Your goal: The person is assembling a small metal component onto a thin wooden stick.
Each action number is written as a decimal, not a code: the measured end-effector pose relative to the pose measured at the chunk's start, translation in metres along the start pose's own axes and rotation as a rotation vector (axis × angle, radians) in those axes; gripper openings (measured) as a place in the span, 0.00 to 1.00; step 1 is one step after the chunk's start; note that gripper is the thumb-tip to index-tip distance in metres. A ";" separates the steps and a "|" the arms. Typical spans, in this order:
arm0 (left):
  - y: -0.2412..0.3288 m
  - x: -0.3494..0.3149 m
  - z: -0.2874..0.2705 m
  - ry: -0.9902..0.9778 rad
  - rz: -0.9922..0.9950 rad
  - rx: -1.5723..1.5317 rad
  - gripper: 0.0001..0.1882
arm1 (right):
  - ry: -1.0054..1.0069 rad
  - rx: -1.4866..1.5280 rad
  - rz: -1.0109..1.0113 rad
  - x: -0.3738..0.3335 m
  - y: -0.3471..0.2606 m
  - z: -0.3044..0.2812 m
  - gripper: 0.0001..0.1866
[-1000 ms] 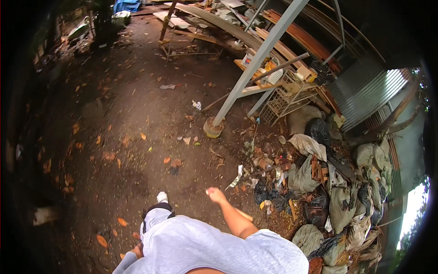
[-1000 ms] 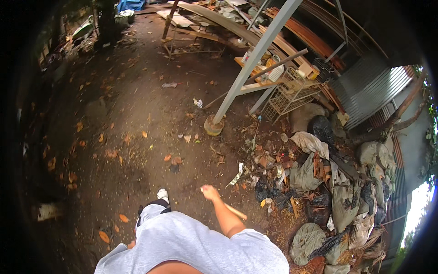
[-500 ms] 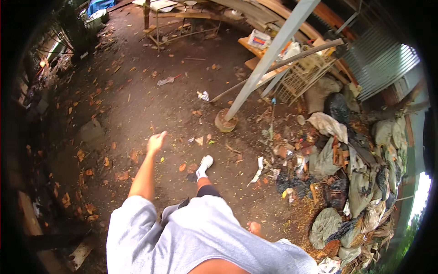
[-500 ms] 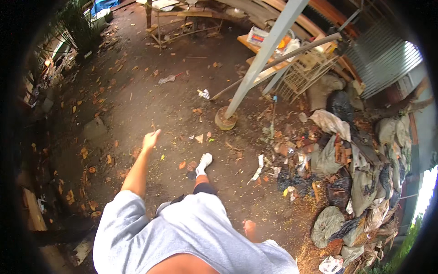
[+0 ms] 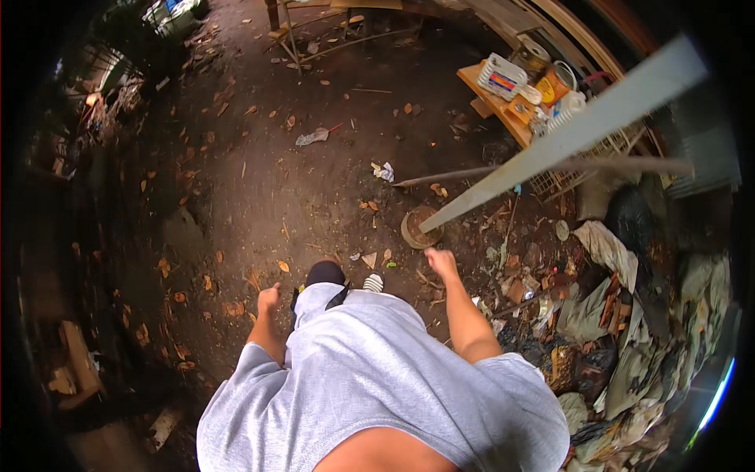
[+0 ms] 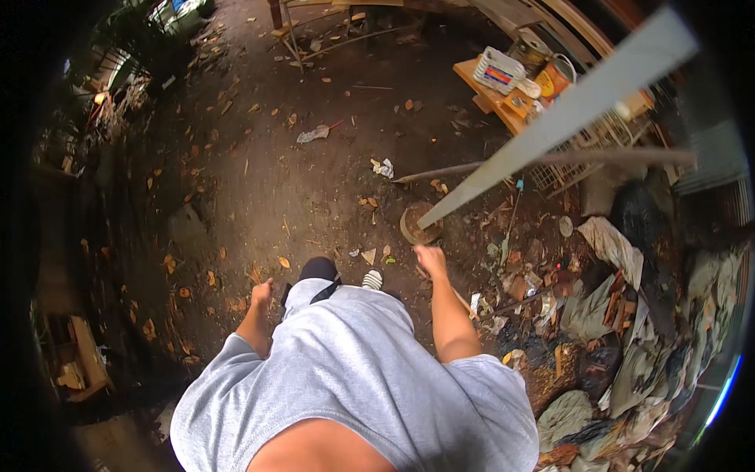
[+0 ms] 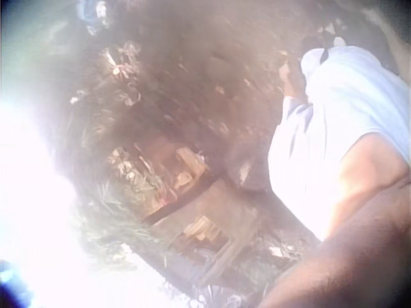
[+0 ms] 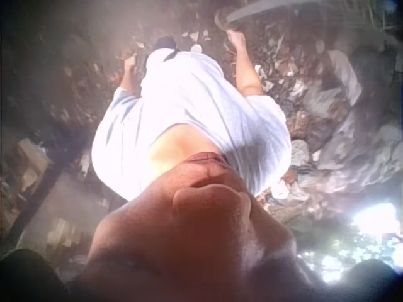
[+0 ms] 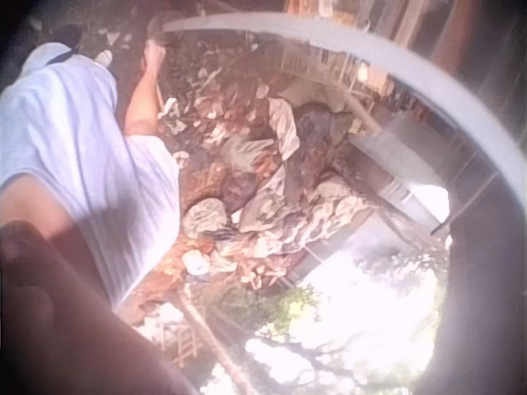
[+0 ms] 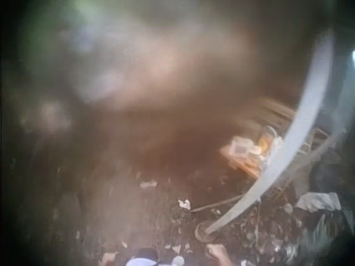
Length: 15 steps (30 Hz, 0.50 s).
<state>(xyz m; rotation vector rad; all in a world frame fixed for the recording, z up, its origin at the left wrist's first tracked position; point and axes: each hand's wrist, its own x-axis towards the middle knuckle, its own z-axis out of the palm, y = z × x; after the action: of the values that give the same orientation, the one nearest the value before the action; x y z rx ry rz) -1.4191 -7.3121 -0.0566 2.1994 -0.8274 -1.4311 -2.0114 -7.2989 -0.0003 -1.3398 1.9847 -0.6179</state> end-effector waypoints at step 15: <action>0.275 0.202 0.038 -0.145 -0.261 -0.342 0.26 | -0.162 0.010 0.435 0.268 -0.089 0.040 0.14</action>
<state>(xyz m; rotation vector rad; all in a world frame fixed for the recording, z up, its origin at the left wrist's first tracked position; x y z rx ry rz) -1.4647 -7.6521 -0.0437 2.0113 -0.3114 -1.7254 -1.9959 -7.5816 -0.0342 -0.8774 2.0446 -0.3031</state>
